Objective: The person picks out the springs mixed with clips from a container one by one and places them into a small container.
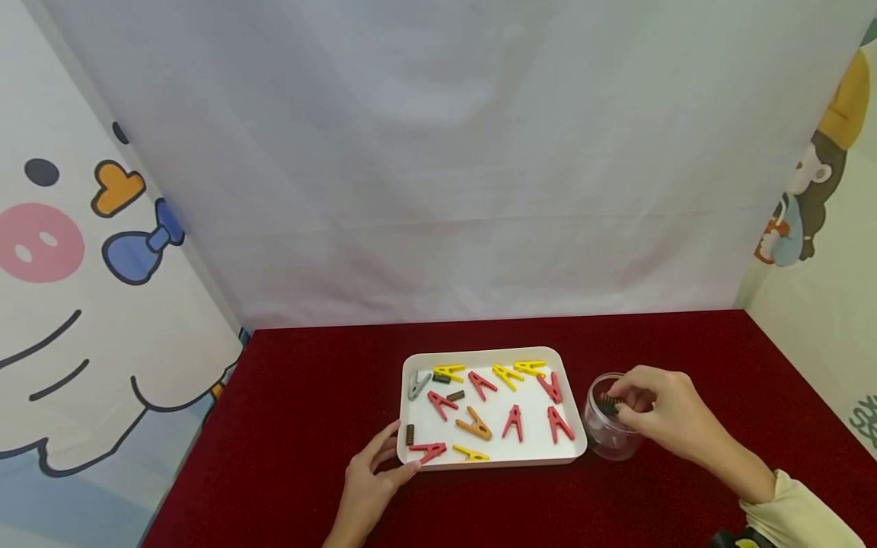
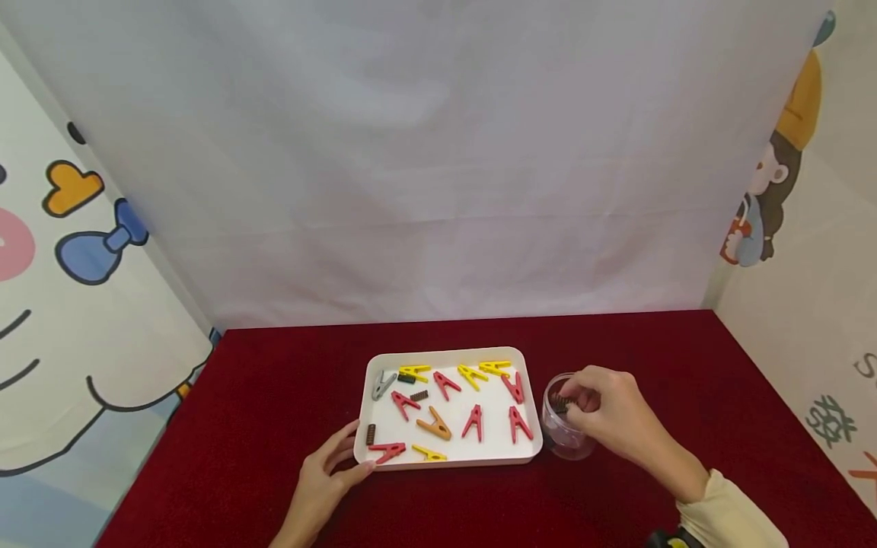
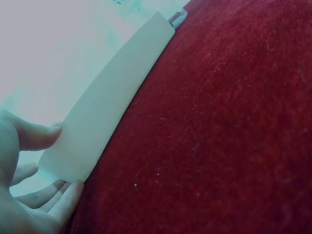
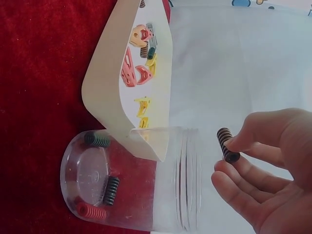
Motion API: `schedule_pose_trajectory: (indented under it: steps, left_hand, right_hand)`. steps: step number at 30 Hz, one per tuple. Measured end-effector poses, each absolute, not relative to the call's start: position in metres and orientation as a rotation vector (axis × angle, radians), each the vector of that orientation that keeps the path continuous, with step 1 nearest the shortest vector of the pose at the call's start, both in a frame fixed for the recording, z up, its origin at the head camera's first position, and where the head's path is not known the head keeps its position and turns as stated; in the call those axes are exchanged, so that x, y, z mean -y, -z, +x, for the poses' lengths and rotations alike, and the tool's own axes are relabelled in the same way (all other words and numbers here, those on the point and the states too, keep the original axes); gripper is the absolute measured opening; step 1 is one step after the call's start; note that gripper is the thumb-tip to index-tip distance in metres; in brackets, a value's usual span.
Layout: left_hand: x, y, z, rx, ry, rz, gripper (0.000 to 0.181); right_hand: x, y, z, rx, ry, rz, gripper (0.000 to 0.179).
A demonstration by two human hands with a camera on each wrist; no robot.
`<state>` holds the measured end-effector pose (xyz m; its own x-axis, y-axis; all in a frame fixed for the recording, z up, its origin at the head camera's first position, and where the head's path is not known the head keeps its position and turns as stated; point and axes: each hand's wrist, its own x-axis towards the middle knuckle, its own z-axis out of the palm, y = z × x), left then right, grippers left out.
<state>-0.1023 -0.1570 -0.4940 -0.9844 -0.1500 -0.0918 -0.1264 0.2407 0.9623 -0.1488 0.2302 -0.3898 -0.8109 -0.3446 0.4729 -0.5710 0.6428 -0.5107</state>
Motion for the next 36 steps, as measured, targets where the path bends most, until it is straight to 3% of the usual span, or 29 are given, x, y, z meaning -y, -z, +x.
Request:
schedule_pose_trajectory:
  steps: [36]
  left_hand:
    - [0.1586,0.4976,-0.1032,2.42,1.951,0.255,0.07]
  right_hand:
    - [-0.2274,0.3932,-0.1538,2.575,-0.874,0.718,0.026]
